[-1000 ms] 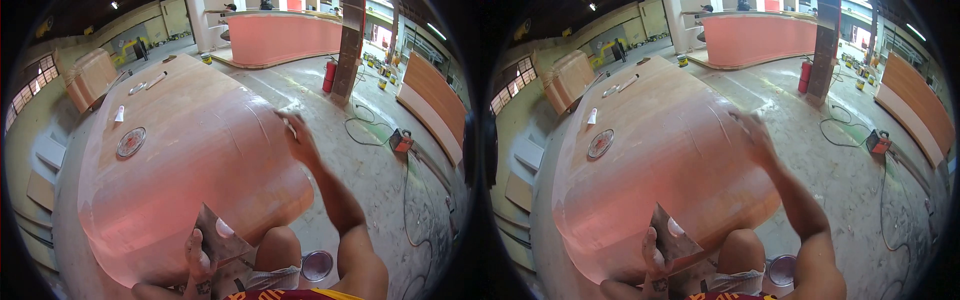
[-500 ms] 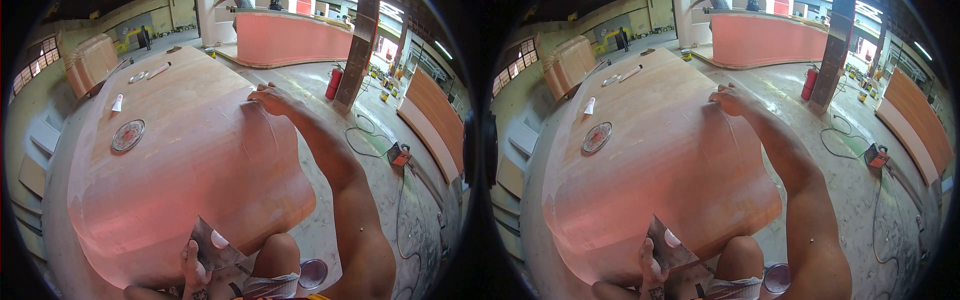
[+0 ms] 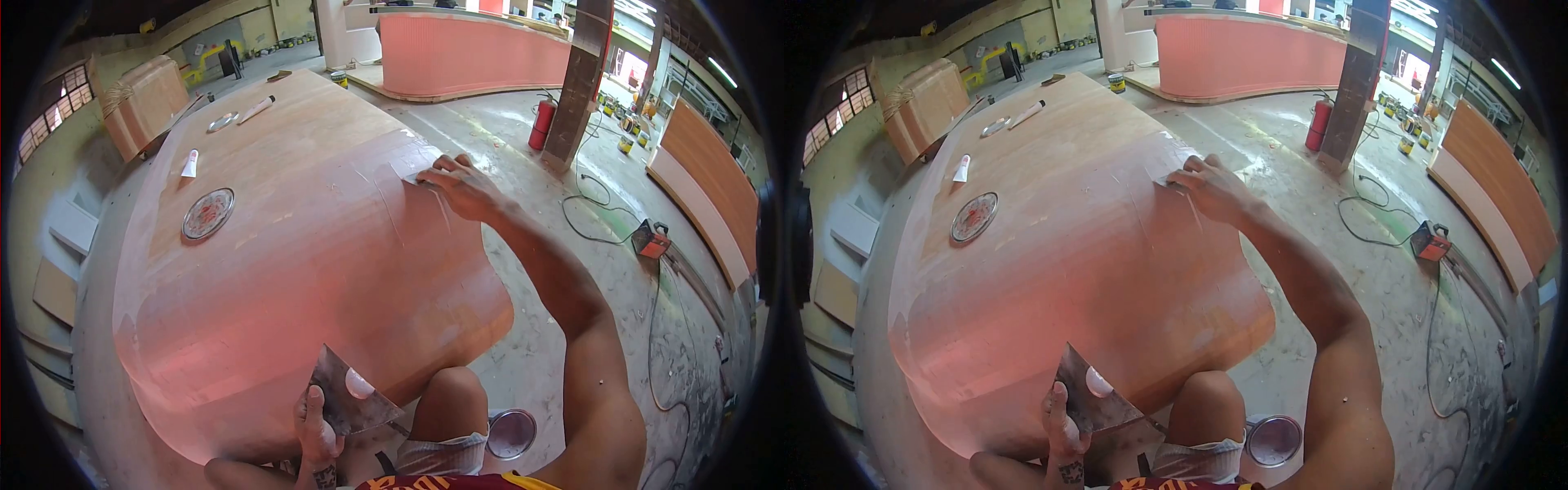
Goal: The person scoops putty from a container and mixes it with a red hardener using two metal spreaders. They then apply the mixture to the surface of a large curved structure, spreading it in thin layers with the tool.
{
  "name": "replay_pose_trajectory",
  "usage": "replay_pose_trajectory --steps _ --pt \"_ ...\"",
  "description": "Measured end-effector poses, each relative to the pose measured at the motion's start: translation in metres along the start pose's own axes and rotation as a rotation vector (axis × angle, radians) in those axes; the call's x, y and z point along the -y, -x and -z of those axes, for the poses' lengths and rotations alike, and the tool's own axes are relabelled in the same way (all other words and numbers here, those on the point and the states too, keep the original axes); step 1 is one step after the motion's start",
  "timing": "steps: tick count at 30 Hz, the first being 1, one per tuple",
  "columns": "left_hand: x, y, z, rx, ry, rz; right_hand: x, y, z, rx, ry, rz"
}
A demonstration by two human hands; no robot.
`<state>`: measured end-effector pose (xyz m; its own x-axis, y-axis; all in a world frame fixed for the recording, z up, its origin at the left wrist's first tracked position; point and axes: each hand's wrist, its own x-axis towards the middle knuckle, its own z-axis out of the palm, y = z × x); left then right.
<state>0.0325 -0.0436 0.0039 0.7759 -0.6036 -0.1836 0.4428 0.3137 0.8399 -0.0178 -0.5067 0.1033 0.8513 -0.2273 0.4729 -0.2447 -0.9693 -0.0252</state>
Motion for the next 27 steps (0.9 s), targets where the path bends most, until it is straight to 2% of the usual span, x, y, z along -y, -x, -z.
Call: replay_pose_trajectory --steps 1,3,5,7,12,18,24,27 --pt "0.001 0.002 0.000 -0.001 0.021 0.000 0.005 0.010 -0.001 -0.025 0.012 -0.009" --pt "0.010 0.006 0.006 0.014 -0.182 -0.203 0.015 0.033 -0.002 -0.072 0.036 -0.033" --pt "0.014 0.007 0.010 0.017 -0.200 -0.222 0.019 0.054 -0.013 -0.109 0.056 -0.052" --pt "0.005 0.009 0.008 0.000 -0.041 -0.048 0.024 0.075 -0.024 -0.148 0.062 -0.070" --pt "0.000 0.018 0.000 -0.063 -0.097 -0.051 0.034 0.120 -0.052 -0.240 0.061 -0.047" --pt "-0.003 0.017 -0.005 -0.048 -0.131 -0.048 0.036 0.159 -0.082 -0.195 0.103 -0.063" --pt "-0.002 0.019 -0.006 -0.010 -0.139 -0.039 0.041 0.191 -0.090 -0.036 0.082 -0.082" --pt "-0.001 0.017 0.001 0.034 -0.098 -0.026 0.043 0.205 -0.090 -0.035 0.092 -0.019"
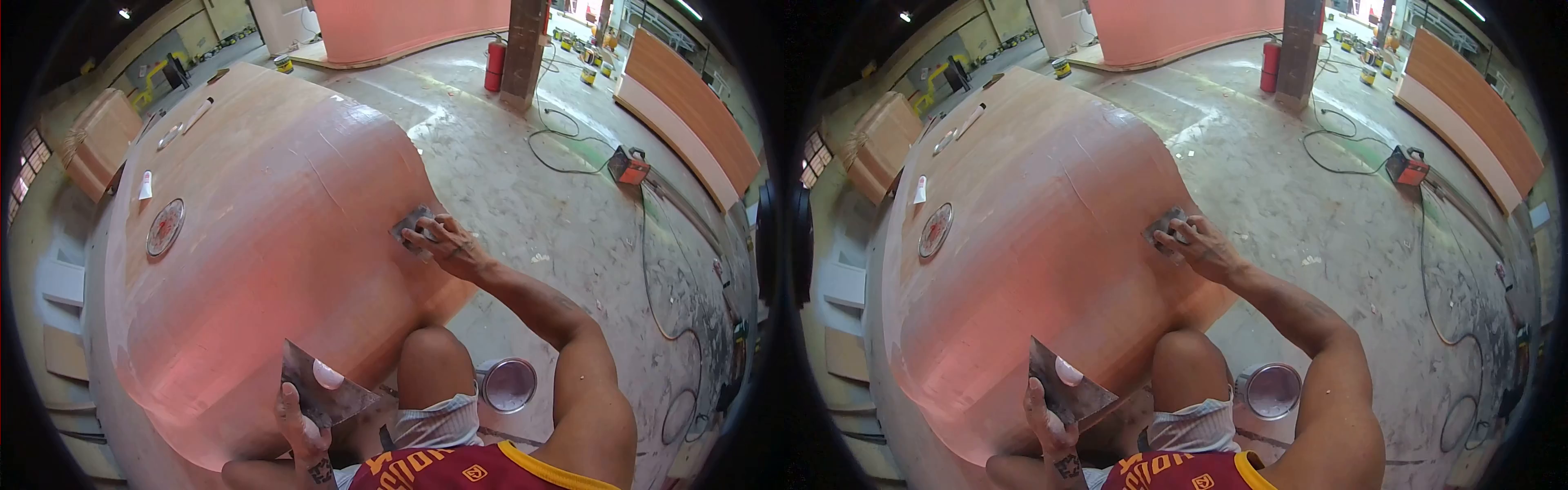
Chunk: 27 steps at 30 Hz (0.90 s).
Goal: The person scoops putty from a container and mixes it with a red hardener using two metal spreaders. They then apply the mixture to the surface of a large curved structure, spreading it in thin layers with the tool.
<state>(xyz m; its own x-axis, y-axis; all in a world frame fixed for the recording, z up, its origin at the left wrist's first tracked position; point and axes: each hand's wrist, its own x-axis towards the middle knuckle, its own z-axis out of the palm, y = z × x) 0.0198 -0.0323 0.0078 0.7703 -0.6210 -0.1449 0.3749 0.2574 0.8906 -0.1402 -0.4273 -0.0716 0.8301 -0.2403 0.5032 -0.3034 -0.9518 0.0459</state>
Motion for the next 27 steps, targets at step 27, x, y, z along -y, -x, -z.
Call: replay_pose_trajectory --steps 27 --pt "0.014 -0.028 -0.047 0.345 0.594 0.226 0.207 0.013 0.135 -0.564 -1.333 -0.057"
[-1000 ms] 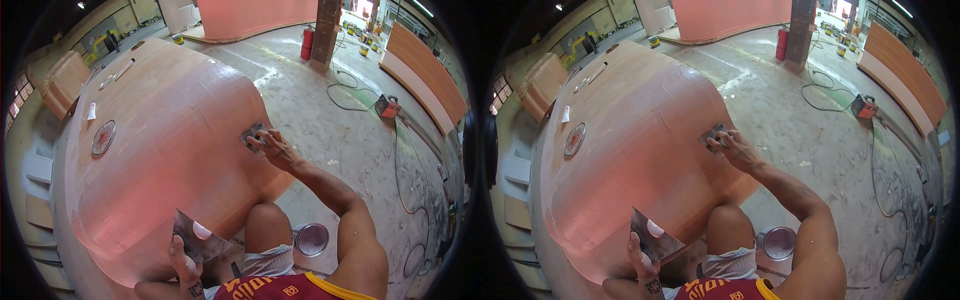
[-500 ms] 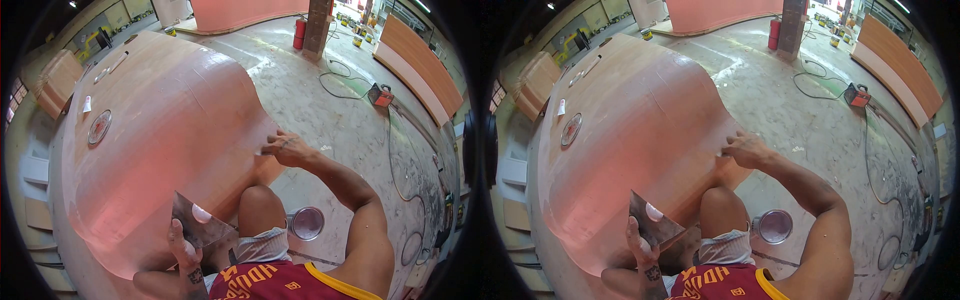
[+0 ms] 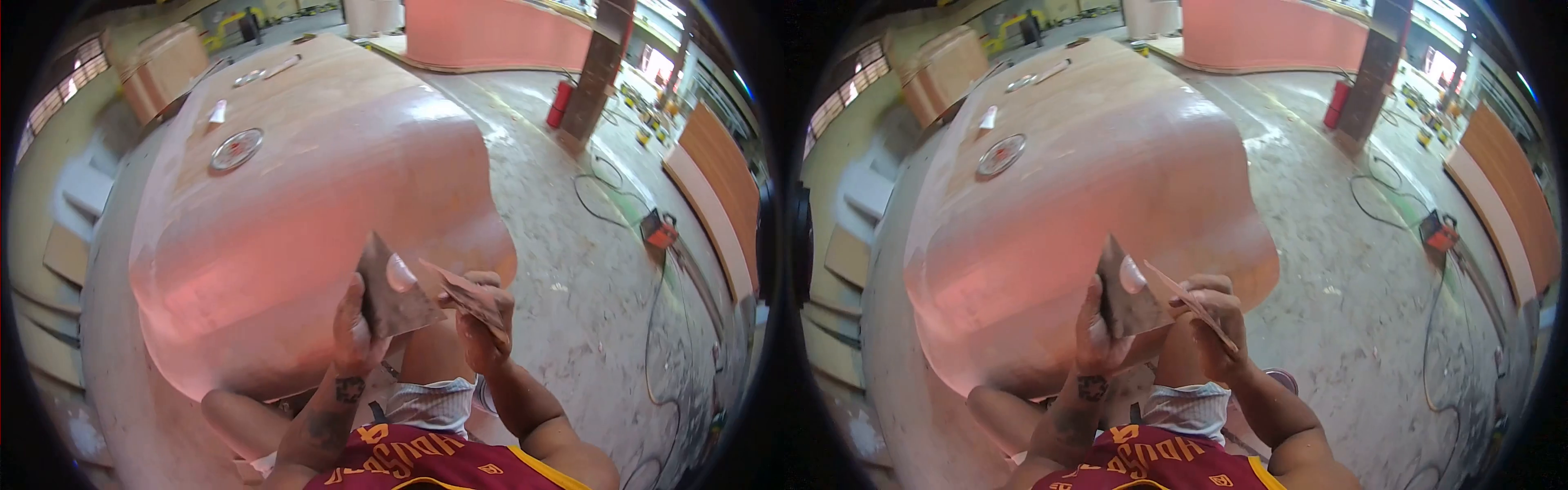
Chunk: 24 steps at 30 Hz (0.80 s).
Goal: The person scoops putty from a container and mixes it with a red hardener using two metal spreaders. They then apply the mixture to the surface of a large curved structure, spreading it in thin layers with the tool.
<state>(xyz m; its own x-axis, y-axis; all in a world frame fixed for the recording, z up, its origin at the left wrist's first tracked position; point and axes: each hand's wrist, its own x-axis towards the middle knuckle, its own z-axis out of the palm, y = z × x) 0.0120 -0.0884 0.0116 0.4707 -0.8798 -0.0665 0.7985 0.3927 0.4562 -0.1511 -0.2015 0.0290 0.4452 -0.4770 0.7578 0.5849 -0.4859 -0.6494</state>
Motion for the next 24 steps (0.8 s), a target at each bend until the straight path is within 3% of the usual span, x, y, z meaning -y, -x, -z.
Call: replay_pose_trajectory --steps 1,4,10,12,16,18,21,22,24 --pt "-0.001 0.001 0.000 0.004 0.002 -0.010 0.004 0.000 -0.012 -0.072 -0.092 -0.005" --pt "-0.003 0.008 -0.011 0.061 0.009 -0.050 0.003 0.006 -0.018 0.018 0.093 0.102" --pt "-0.012 0.025 -0.001 0.001 -0.166 -0.063 -0.011 0.021 -0.006 0.213 0.293 0.119" --pt "-0.017 0.030 -0.003 0.064 -0.212 -0.050 -0.013 0.020 -0.005 0.261 0.312 0.123" --pt "-0.026 0.041 -0.007 0.016 -0.176 -0.024 -0.024 0.023 0.005 0.454 0.431 -0.105" --pt "-0.027 0.046 0.026 0.020 -0.359 -0.178 -0.033 0.015 0.005 0.560 0.528 -0.203" --pt "-0.044 0.050 0.025 -0.021 -0.226 -0.184 -0.065 -0.030 0.023 0.584 0.809 -0.098" --pt "-0.050 0.053 0.018 -0.040 -0.113 -0.148 -0.065 -0.067 0.024 0.496 0.878 -0.032" --pt "-0.052 0.059 0.012 -0.107 -0.234 -0.273 -0.072 -0.148 0.027 0.412 1.060 0.086"
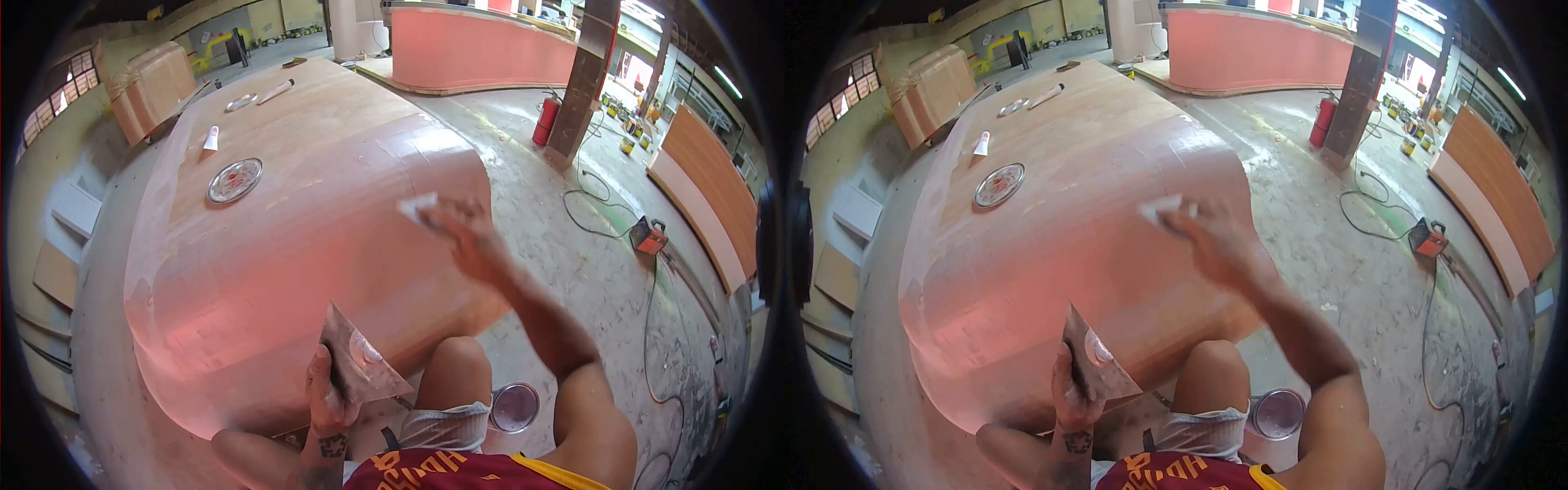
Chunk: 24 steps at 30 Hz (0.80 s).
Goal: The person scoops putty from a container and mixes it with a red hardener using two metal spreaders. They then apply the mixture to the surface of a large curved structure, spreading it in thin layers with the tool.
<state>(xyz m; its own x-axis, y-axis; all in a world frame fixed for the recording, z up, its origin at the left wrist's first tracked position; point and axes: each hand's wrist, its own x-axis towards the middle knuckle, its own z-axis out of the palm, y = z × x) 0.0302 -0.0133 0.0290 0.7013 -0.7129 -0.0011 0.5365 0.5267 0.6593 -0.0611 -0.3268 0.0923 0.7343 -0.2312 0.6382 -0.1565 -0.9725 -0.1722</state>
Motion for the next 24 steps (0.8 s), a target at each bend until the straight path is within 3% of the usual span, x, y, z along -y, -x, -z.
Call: replay_pose_trajectory --steps 1,4,5,8,11,19,24 --pt "-0.001 -0.001 0.007 -0.004 0.000 -0.001 -0.015 -0.036 0.002 -0.008 0.125 0.029" --pt "-0.002 -0.010 0.039 0.046 0.129 0.110 -0.057 -0.126 -0.016 0.203 0.228 -0.166" --pt "-0.002 -0.010 0.044 0.012 0.142 0.102 -0.065 -0.149 -0.021 0.328 0.288 -0.218" --pt "-0.008 -0.015 0.058 -0.068 0.165 0.089 -0.102 -0.196 -0.053 0.439 0.436 -0.246" --pt "-0.017 -0.015 0.070 -0.100 0.136 0.087 -0.100 -0.206 -0.054 0.563 0.476 -0.228" --pt "-0.029 -0.012 0.073 -0.246 0.133 0.046 -0.117 -0.198 -0.068 0.614 0.396 -0.161" --pt "-0.025 -0.004 0.088 -0.117 0.102 0.022 -0.097 -0.170 -0.050 0.574 0.349 -0.150"
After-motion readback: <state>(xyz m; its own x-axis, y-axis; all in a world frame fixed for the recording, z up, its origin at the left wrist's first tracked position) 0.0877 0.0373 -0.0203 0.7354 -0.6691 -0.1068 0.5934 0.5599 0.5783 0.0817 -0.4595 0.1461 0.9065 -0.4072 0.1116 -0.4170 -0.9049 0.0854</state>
